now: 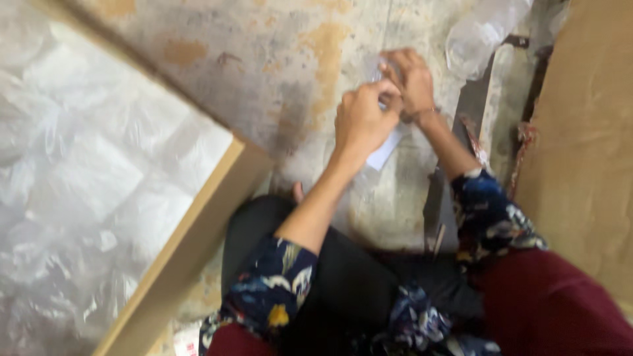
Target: The person sits on the floor beside a large cardboard box and pulls plastic-wrapped clear plastic containers out of the box one at a time. They unwrap the plastic bags from each container and set the unwrapped containers aside on the floor.
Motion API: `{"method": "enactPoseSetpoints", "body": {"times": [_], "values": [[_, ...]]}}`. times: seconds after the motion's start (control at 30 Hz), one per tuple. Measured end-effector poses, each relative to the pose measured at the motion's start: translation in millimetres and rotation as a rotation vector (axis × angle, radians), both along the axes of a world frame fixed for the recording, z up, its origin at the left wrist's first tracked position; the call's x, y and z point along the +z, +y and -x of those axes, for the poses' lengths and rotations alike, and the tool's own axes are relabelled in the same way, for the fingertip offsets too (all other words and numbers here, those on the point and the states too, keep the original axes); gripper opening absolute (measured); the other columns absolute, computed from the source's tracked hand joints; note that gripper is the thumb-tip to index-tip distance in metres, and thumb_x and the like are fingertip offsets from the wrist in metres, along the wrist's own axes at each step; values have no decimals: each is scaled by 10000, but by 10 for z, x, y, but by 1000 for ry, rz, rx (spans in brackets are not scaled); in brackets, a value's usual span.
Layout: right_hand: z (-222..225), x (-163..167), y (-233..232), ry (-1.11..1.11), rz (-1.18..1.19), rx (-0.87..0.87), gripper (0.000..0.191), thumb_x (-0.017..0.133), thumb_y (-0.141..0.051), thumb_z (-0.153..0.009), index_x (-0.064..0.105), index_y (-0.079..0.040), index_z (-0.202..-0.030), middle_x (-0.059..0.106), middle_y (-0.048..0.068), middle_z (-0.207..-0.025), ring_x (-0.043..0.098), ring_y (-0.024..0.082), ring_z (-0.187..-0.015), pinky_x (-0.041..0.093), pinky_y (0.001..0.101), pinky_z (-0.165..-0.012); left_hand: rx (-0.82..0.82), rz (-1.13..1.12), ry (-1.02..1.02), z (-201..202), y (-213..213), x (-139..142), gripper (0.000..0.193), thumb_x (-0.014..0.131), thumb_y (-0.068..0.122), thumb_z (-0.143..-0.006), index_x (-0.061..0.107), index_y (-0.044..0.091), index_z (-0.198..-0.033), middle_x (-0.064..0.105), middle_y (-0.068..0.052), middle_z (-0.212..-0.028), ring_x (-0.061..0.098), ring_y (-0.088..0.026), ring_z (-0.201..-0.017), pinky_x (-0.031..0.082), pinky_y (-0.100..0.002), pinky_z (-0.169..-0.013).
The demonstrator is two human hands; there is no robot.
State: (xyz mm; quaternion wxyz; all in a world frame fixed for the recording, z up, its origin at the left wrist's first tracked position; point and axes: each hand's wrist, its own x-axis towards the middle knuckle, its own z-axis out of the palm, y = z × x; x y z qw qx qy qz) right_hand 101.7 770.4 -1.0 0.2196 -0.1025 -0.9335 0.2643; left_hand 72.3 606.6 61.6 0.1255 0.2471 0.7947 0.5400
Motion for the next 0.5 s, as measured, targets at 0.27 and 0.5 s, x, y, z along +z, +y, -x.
{"method": "enactPoseSetpoints", "body": {"times": [0.27,0.5], "values": [[-1228,145,-204,216,225,-109,140,577,-3,-1094,692,33,-1022,763,104,-1118,705,181,-1051,557,330,-945,-40,-55,36,224,-52,-240,153,708,297,-784,770,164,-828,795,-54,-800,783,-250,-800,613,-374,-735],[-2150,563,1378,361,-217,-489,180,559,41,-960,678,75,-1091,729,142,-1038,702,235,-934,584,354,-862,-24,85,34,276,158,-558,303,697,404,-807,742,108,-853,787,-69,-805,755,-288,-794,577,-424,-702]]}}
